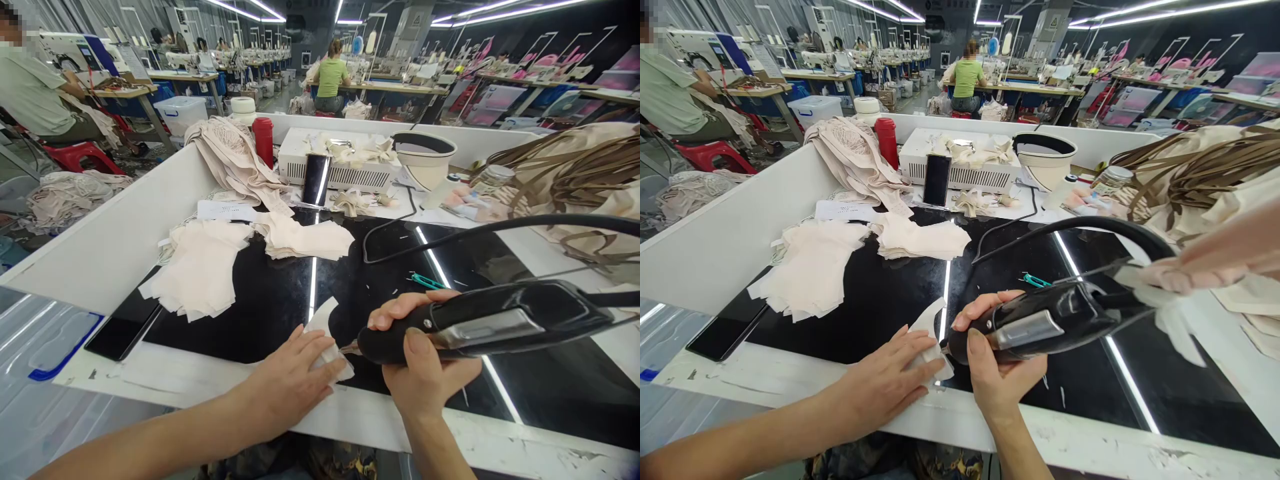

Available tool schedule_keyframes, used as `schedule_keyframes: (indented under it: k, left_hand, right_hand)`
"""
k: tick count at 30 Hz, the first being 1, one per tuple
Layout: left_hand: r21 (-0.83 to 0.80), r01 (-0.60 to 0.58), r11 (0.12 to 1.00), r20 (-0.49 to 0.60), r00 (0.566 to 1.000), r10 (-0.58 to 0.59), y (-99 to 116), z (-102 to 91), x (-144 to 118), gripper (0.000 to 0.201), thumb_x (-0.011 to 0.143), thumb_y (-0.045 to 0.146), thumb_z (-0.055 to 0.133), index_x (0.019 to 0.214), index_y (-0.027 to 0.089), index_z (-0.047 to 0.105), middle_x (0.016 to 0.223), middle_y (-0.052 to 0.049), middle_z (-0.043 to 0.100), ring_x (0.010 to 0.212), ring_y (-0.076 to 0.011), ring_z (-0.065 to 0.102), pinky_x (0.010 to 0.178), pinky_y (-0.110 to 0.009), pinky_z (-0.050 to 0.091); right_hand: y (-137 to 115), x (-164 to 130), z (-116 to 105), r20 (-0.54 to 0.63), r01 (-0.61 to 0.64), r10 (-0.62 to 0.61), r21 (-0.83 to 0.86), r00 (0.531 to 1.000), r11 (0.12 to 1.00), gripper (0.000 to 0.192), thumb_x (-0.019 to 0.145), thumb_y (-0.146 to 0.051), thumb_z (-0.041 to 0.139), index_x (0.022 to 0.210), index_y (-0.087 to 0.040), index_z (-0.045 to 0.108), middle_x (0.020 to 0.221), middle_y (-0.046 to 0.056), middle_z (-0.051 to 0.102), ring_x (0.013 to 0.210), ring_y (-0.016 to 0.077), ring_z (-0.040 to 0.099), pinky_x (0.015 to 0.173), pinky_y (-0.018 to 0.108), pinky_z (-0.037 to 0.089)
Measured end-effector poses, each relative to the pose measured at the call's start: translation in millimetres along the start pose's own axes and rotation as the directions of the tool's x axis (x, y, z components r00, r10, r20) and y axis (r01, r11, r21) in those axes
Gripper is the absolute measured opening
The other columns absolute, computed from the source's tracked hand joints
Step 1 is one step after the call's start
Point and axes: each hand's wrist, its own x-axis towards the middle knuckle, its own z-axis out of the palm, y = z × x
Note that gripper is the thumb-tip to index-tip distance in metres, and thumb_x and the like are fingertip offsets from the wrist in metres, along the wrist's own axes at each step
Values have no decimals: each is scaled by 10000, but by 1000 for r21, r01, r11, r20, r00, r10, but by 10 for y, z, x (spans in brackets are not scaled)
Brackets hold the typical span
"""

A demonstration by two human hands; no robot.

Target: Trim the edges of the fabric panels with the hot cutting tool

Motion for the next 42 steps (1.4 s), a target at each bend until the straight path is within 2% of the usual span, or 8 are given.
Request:
schedule_keyframes:
  k: [5,10,15,24,29,34,38,42]
  left_hand:
    - [-14,-100,995,-63,993,99,-323,-94,134,210,1181,124,527,1266,93,717,1292,-157,787,1309,-251,742,1259,-454,598]
    - [-112,-239,965,12,970,242,-721,-64,269,240,1185,131,533,1276,93,752,1303,-143,813,1296,-242,753,1189,-394,640]
    - [-87,-271,959,96,955,279,-895,-46,260,216,1162,104,583,1296,111,752,1324,-122,810,1322,-209,740,1198,-336,620]
    - [52,-389,920,135,915,379,-925,-27,214,262,1162,57,508,1216,99,760,1384,-140,780,1357,-225,731,1275,-350,561]
    - [69,-354,933,204,920,334,-868,-92,235,188,1138,57,580,1254,107,719,1303,-119,768,1290,-220,727,1133,-295,620]
    - [95,-334,938,171,934,315,-729,-189,239,268,1168,280,671,1429,220,673,1217,-115,714,1103,-244,711,1063,-398,633]
    - [94,-347,933,204,924,323,-665,-197,208,392,1142,440,740,1488,268,675,1225,-136,692,1224,-280,664,1141,-435,584]
    - [102,-343,934,188,929,320,-660,-160,167,404,1139,460,741,1487,263,683,1293,-158,682,1333,-301,636,1200,-469,555]
  right_hand:
    - [-2,-1,5,3,27,-27,2,1000,1000,355,919,-332,932,1200,-286,722,867,-42,743,653,150,699,620,311,642]
    - [2,-12,-1,16,19,-19,10,1000,1000,356,922,-285,920,1221,-293,725,884,-35,759,672,155,716,645,322,650]
    - [0,-21,7,20,15,-16,33,1000,999,352,935,-251,904,1238,-294,731,894,-30,762,686,159,717,646,318,644]
    - [-25,-35,24,13,20,-20,5,1000,1000,359,943,-286,912,1241,-293,710,888,-25,742,687,161,698,653,327,636]
    - [-20,-35,23,4,18,-18,-26,1000,999,366,937,-344,925,1225,-301,703,876,-31,727,670,161,695,633,320,637]
    - [-18,-46,27,3,25,-25,-4,1000,1000,360,940,-306,922,1230,-289,711,887,-23,732,686,159,701,642,311,633]
    - [-18,-49,36,-9,24,-25,-18,1000,1000,360,928,-325,934,1207,-285,709,876,-26,723,676,161,698,629,317,636]
    - [-23,-46,38,-15,25,-25,-31,1000,999,369,920,-343,942,1196,-282,704,869,-29,725,665,158,704,626,315,644]
